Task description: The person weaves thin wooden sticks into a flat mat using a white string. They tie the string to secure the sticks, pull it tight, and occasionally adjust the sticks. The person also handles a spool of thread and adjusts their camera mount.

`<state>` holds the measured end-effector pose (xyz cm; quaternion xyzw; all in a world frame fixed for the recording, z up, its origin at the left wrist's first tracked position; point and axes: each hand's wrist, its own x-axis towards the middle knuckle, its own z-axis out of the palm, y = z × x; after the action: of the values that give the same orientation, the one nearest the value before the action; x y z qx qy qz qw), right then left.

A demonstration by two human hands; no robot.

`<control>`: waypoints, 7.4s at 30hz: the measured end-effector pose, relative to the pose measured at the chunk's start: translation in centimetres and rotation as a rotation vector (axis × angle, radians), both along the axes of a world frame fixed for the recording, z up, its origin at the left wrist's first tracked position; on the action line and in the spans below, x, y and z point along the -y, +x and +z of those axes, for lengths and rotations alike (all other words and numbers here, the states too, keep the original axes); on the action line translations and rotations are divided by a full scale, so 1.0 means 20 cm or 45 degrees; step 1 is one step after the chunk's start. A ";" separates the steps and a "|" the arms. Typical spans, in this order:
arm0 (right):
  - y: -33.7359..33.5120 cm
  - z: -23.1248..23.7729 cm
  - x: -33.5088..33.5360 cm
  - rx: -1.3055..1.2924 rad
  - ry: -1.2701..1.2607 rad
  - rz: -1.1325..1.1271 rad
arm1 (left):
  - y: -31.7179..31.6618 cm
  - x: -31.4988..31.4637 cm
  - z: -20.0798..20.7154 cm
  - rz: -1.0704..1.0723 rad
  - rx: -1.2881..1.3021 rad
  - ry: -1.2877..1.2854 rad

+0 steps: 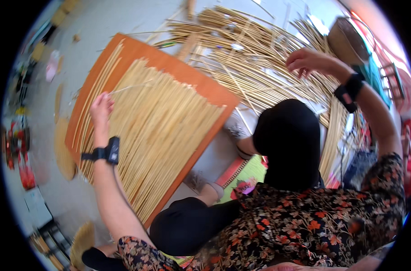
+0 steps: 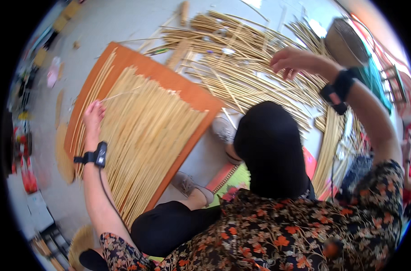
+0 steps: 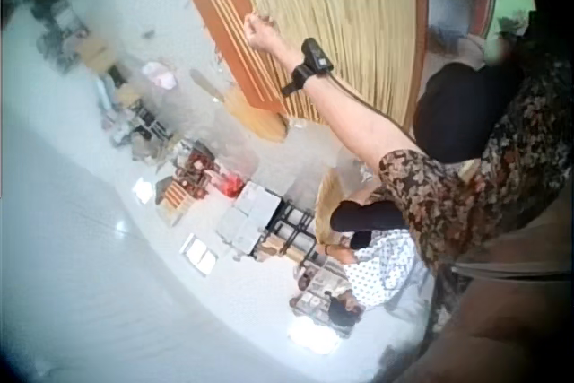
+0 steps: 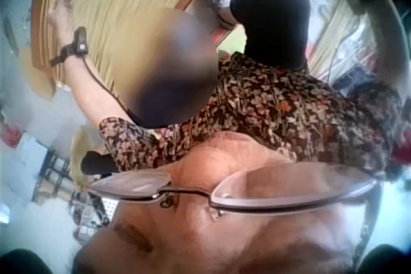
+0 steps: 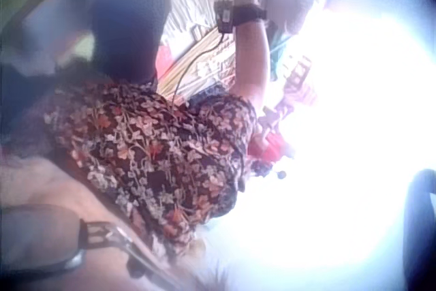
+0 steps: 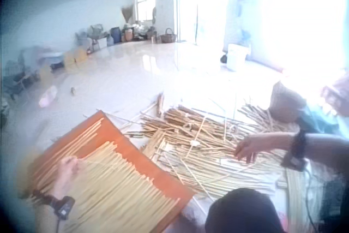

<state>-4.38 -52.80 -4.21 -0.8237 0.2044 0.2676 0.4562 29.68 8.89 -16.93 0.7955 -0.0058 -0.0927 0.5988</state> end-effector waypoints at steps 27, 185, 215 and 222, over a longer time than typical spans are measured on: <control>-1.38 -1.60 -0.66 0.202 -0.065 0.279 | -0.67 -0.50 0.44 0.134 -0.620 0.066; 1.62 -0.58 -2.04 0.105 0.641 0.534 | -0.40 -0.02 0.13 0.126 -0.425 -0.515; 1.47 -0.49 -1.22 0.860 -0.333 0.725 | 0.16 0.02 -0.07 0.195 -0.043 0.277; 1.86 -0.31 -1.69 0.851 -0.035 0.874 | 0.21 0.05 0.06 0.144 -0.090 0.108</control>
<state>32.73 -18.92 -10.48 -0.8905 -0.2337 0.1206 0.3714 33.92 7.86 -15.77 0.8155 0.0642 -0.0870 0.5686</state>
